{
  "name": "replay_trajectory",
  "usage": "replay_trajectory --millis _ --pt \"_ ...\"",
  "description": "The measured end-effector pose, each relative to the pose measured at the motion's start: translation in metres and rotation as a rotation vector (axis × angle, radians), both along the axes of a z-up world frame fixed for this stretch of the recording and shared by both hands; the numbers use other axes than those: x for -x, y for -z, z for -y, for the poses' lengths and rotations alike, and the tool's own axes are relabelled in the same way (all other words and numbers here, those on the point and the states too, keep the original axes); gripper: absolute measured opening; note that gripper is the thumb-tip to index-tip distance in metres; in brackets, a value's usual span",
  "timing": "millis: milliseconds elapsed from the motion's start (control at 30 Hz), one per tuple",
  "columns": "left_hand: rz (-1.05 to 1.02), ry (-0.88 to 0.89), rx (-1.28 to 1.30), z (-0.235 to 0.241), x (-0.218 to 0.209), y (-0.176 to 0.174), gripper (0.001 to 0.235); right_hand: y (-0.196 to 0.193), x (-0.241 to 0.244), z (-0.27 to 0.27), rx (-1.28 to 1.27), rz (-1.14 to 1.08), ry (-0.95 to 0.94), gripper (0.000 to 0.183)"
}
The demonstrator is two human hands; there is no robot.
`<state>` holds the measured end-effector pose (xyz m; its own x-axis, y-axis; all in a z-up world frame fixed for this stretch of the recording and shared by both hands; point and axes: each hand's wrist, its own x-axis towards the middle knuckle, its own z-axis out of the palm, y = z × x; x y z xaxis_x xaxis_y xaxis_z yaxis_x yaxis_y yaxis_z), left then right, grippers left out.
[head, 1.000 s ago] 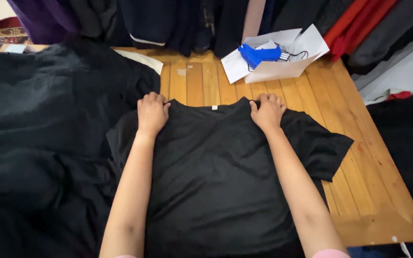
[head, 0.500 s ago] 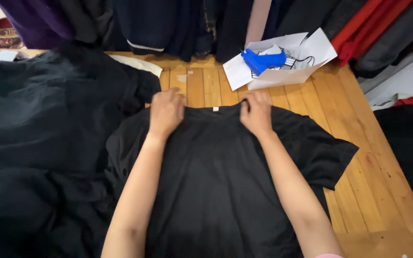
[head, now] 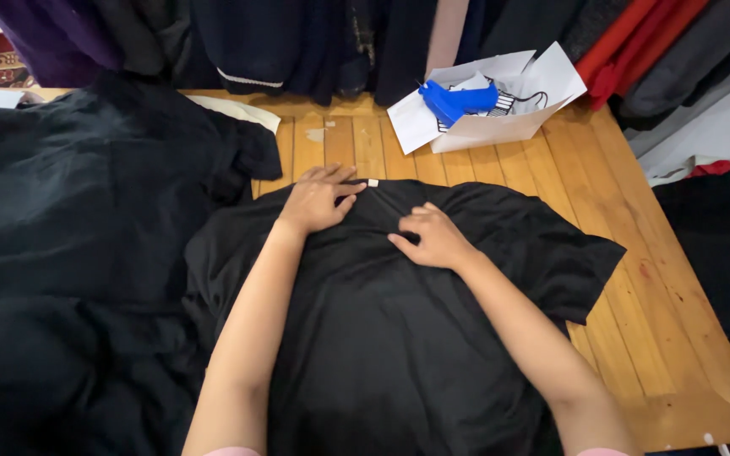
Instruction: The person lays a black t-shirt flat on a wooden table and smooths it out. They then use a blue glue gun to apply a strip of small, rectangular stickers to the center of the shirt's chest area.
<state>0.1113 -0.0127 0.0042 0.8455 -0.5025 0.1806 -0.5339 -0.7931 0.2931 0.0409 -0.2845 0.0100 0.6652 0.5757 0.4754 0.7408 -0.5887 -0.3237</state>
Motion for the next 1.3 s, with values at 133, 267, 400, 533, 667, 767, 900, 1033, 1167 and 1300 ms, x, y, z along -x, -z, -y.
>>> replay_trajectory --millis 133,267,400,533,667,767,900,1033,1167,1300 --pt "0.004 -0.029 -0.036 0.001 -0.001 0.002 0.036 0.008 0.014 0.024 0.01 -0.039 -0.025 0.037" --pt "0.113 -0.075 -0.009 -0.005 0.005 0.008 0.041 -0.01 0.021 0.029 -0.028 0.035 0.012 0.027" --pt "0.326 -0.275 0.082 -0.044 -0.006 0.028 0.044 -0.005 0.0 0.061 0.013 0.084 0.362 0.018" --pt "0.035 -0.297 0.008 -0.078 0.019 -0.009 0.052 0.014 -0.014 0.107 0.106 -0.045 0.653 0.05" --pt "-0.019 -0.38 -0.083 -0.093 0.009 0.008 0.034 0.048 -0.037 0.141 0.116 -0.084 0.774 0.036" --pt "0.117 -0.458 -0.103 -0.093 0.008 0.028 0.031 0.043 -0.032 0.14 0.094 0.044 0.786 0.022" --pt "0.133 -0.522 -0.068 -0.091 0.004 0.035 0.034 0.021 0.004 0.121 0.034 0.159 0.518 0.02" --pt "0.059 -0.485 0.045 -0.089 0.023 0.004 0.032 -0.002 0.072 0.108 0.061 -0.039 0.283 0.034" --pt "0.072 -0.497 0.067 -0.09 0.019 0.007 0.032 -0.001 0.087 0.126 0.081 -0.058 0.288 0.036" --pt "0.082 -0.503 0.071 -0.09 0.018 0.008 0.031 0.007 0.087 0.135 0.068 -0.072 0.282 0.023"
